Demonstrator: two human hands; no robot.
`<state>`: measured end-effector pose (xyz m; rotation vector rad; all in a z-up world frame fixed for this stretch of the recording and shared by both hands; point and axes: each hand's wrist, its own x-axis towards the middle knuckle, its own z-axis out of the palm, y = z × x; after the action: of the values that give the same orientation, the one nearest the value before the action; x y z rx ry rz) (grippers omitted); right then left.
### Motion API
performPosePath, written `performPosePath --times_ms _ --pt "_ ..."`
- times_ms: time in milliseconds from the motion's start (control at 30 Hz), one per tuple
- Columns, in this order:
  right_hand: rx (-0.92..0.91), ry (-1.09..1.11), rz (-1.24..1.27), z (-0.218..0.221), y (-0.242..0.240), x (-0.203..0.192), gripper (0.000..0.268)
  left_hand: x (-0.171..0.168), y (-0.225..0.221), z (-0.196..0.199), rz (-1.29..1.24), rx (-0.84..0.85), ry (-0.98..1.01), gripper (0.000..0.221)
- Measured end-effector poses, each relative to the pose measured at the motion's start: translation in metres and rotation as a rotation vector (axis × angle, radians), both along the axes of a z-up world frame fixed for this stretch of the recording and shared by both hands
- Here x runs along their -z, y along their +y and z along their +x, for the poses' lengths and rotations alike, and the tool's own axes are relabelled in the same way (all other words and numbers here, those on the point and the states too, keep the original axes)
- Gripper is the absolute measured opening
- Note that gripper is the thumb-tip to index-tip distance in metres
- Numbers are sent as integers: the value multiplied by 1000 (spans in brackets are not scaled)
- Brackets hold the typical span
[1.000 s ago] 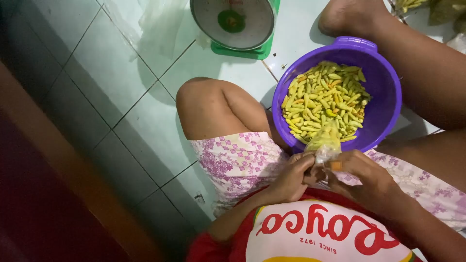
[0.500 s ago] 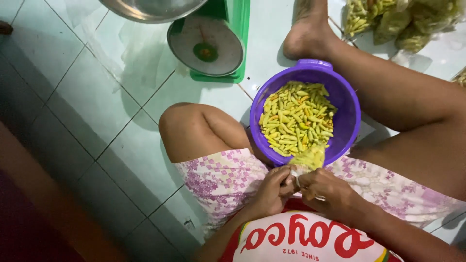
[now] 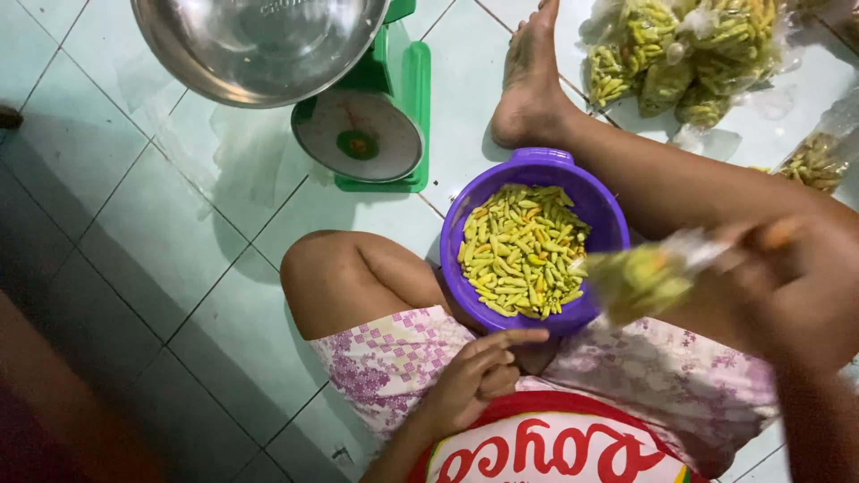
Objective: Transferring small green chilies from a purple bowl into a plastic bag for packaging
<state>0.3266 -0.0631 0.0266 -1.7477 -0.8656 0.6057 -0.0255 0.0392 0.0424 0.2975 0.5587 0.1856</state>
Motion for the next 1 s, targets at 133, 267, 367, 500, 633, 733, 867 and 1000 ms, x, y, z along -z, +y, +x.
performPosePath --times_ms 133,267,367,500,633,733,867,1000 --pt "-300 116 332 -4 223 88 103 3 -6 0 -75 33 -19 32" --pt "-564 109 591 -57 359 124 165 15 -5 3 -26 -14 167 27" --pt "-566 -59 772 -48 378 165 166 44 -10 2 7 -117 201 26" --pt "-540 -23 856 -52 379 184 168 70 -17 4 -30 -268 262 21" --pt "-621 29 622 -63 363 169 144 99 -13 4 -51 -341 195 21" --pt "-450 114 561 -65 370 187 158 103 -5 5 -14 -316 154 21" --pt "-601 -39 692 -139 329 147 137 116 -4 5 -54 -238 67 26" --pt "-1242 -513 87 -248 321 42 28 156 -19 21 -209 -232 -58 12"
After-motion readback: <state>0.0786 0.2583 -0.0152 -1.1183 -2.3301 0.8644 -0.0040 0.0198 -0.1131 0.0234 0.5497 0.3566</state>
